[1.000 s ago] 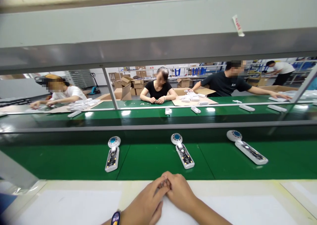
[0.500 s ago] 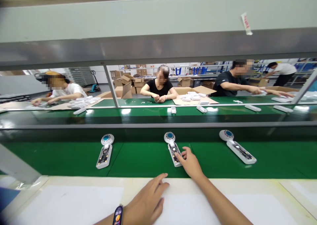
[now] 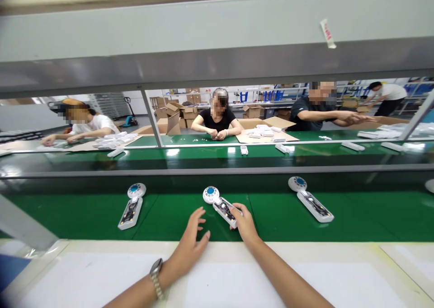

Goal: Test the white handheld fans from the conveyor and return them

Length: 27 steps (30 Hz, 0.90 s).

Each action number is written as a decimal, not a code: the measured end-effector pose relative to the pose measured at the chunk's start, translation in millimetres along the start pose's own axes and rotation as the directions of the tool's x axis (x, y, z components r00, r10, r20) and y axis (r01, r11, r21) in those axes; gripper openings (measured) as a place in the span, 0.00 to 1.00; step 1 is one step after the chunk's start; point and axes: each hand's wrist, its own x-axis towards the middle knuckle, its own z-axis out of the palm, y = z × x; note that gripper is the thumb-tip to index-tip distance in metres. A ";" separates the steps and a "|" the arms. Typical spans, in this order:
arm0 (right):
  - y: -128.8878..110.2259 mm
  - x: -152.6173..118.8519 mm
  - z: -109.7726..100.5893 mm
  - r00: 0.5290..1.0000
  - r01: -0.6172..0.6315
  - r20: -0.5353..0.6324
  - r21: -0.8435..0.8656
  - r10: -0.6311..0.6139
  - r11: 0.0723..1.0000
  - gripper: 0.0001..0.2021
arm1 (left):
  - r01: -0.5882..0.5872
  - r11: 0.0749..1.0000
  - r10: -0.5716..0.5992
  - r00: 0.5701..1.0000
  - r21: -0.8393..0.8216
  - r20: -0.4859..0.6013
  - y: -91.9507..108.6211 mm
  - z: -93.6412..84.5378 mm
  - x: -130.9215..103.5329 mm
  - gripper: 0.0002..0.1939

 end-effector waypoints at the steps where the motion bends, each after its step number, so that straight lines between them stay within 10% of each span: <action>1: -2.1 -2.9 0.1 0.999 -0.017 0.037 0.047 0.016 0.999 0.21 | 0.076 0.995 -0.080 0.995 -0.063 -0.058 -6.1 -3.4 6.1 0.26; 6: -13.9 -27.2 10.1 0.957 -0.091 0.286 0.166 0.041 0.982 0.23 | 0.206 0.928 -0.269 0.947 -0.310 -0.175 -25.2 -19.7 26.3 0.34; 13: -8.8 -40.6 21.0 0.869 -0.180 0.489 0.175 0.073 0.968 0.26 | -0.013 0.977 -0.014 0.992 -0.213 -0.128 -28.6 -16.2 23.9 0.29; 27: -3.9 -40.1 17.3 0.761 -0.172 0.648 0.151 0.035 0.973 0.30 | -0.062 0.974 0.043 0.995 -0.219 -0.092 -26.9 -15.7 22.4 0.32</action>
